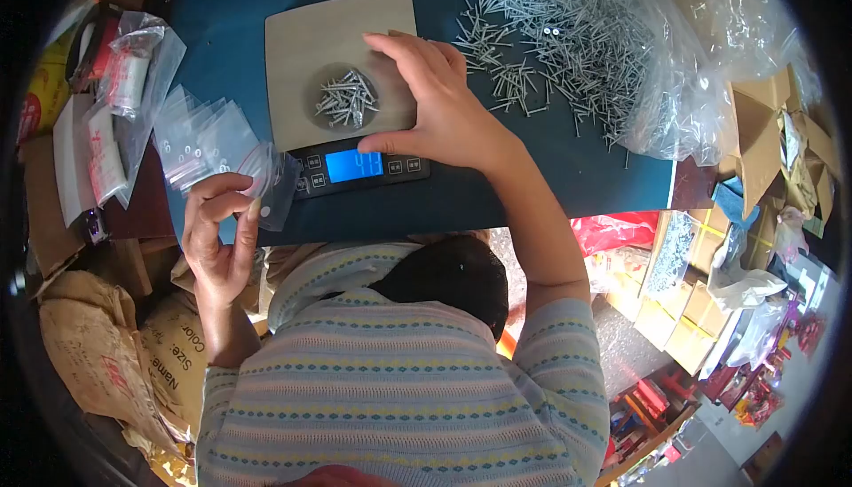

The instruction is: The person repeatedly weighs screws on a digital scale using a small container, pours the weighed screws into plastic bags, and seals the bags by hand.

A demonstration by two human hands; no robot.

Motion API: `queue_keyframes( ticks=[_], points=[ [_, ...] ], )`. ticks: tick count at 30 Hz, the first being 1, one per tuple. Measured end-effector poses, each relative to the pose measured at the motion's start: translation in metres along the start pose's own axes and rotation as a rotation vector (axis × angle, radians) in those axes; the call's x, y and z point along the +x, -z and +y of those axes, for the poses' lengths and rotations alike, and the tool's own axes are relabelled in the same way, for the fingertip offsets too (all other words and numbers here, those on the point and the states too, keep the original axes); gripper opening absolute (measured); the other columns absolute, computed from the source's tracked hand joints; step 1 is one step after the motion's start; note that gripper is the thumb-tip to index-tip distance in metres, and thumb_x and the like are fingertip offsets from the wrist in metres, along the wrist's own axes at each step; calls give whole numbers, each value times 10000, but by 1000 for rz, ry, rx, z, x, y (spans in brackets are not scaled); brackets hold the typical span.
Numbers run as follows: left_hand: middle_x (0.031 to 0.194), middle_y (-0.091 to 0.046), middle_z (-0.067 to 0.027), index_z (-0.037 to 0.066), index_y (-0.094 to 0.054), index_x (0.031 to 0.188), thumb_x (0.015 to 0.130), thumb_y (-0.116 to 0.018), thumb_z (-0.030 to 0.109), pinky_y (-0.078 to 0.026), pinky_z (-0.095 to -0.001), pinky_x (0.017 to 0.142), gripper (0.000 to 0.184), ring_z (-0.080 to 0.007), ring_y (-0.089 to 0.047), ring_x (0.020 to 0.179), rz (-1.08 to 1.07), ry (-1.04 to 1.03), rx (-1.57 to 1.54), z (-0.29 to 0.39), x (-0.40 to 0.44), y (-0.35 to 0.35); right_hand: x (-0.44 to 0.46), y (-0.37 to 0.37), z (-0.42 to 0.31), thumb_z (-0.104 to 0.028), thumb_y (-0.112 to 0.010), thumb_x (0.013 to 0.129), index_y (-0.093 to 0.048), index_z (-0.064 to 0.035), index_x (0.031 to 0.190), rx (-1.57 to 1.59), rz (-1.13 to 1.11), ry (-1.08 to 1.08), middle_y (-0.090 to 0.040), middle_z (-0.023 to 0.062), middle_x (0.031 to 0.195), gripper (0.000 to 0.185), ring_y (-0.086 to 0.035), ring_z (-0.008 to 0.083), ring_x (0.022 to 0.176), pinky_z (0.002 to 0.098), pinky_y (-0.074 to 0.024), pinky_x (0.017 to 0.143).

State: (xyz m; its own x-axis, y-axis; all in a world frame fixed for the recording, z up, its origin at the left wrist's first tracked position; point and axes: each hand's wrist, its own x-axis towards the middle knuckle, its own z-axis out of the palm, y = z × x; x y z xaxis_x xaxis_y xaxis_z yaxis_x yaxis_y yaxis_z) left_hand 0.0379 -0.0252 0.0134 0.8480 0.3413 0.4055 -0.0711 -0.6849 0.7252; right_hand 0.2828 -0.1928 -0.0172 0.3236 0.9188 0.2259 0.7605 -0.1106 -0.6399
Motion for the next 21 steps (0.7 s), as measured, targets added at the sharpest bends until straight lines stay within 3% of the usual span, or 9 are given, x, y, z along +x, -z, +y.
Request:
queue_keyframes(
  ticks=[2, 6, 9, 12, 15, 16, 17, 19, 21],
  points=[
    [982, -639, -154, 20, -599, 907, 810, -678, -51, -471, -306, 718, 145, -226, -593, 828, 18, 59, -18, 4, -1, -3, 0, -2, -4, -436, -867, 586, -343, -119, 1437, 2, -5, -31, -443, 136, 1402, 1048, -365, 326, 1324, 488, -197, 1114],
    [1012, -630, -159, 11, -609, 922, 816, -675, -58, -478, -291, 698, 142, -209, -589, 823, -15, 43, -60, 7, 1, -9, 4, -16, -14, -408, -867, 598, -381, -96, 1404, -85, 37, -20, -440, 150, 1413, 992, -380, 331, 1323, 503, -188, 1124],
    [1029, -620, -159, 0, -613, 916, 818, -670, -71, -487, -266, 660, 134, -183, -587, 807, -47, 59, -86, 8, 1, -14, 5, -26, -2, -352, -878, 610, -432, -77, 1332, -264, 85, 122, -461, 156, 1387, 891, -447, 294, 1288, 464, -278, 1101],
    [986, -610, -132, 9, -636, 898, 793, -692, -58, -494, -289, 597, 137, -191, -613, 757, -75, 81, -106, 3, 2, -19, 4, -18, -10, -223, -868, 653, -467, -63, 1248, 285, 27, -182, -513, 118, 1298, 735, -516, 228, 1206, 372, -376, 1039],
    [957, -575, -118, 27, -660, 910, 770, -710, -43, -494, -319, 586, 164, -229, -623, 740, -101, 68, -122, 1, 5, -29, 9, 0, -24, -92, -814, 684, -467, -51, 1225, 884, -95, -136, -531, 93, 1205, 644, -521, 172, 1162, 295, -415, 984],
    [954, -561, -116, 26, -663, 913, 767, -711, -44, -495, -321, 587, 168, -233, -618, 740, -104, 50, -116, 1, 5, -33, 13, 9, -36, -29, -736, 672, -484, -40, 1197, 862, -153, -100, -528, 84, 1127, 583, -540, 189, 1092, 301, -410, 972],
    [951, -547, -115, 26, -666, 916, 765, -711, -45, -495, -322, 589, 173, -237, -613, 739, -107, 32, -110, 2, 6, -37, 19, 12, -38, 10, -681, 611, -535, -55, 1138, 584, -171, 113, -526, 95, 1085, 551, -556, 226, 1027, 309, -427, 931],
    [954, -493, -101, 29, -683, 933, 743, -716, -60, -501, -325, 599, 213, -216, -586, 732, -136, -23, -44, 8, 9, -42, 24, 16, -57, 24, -649, 555, -575, -77, 1068, 394, -211, 205, -509, 99, 1041, 527, -567, 265, 938, 317, -460, 846],
    [950, -477, -92, 32, -688, 938, 727, -718, -69, -500, -322, 602, 236, -201, -573, 736, -132, -64, -31, 10, 10, -48, 20, 15, -81, 22, -638, 528, -585, -92, 1040, 165, -202, 109, -501, 100, 1015, 526, -572, 277, 876, 335, -484, 748]
  ],
)
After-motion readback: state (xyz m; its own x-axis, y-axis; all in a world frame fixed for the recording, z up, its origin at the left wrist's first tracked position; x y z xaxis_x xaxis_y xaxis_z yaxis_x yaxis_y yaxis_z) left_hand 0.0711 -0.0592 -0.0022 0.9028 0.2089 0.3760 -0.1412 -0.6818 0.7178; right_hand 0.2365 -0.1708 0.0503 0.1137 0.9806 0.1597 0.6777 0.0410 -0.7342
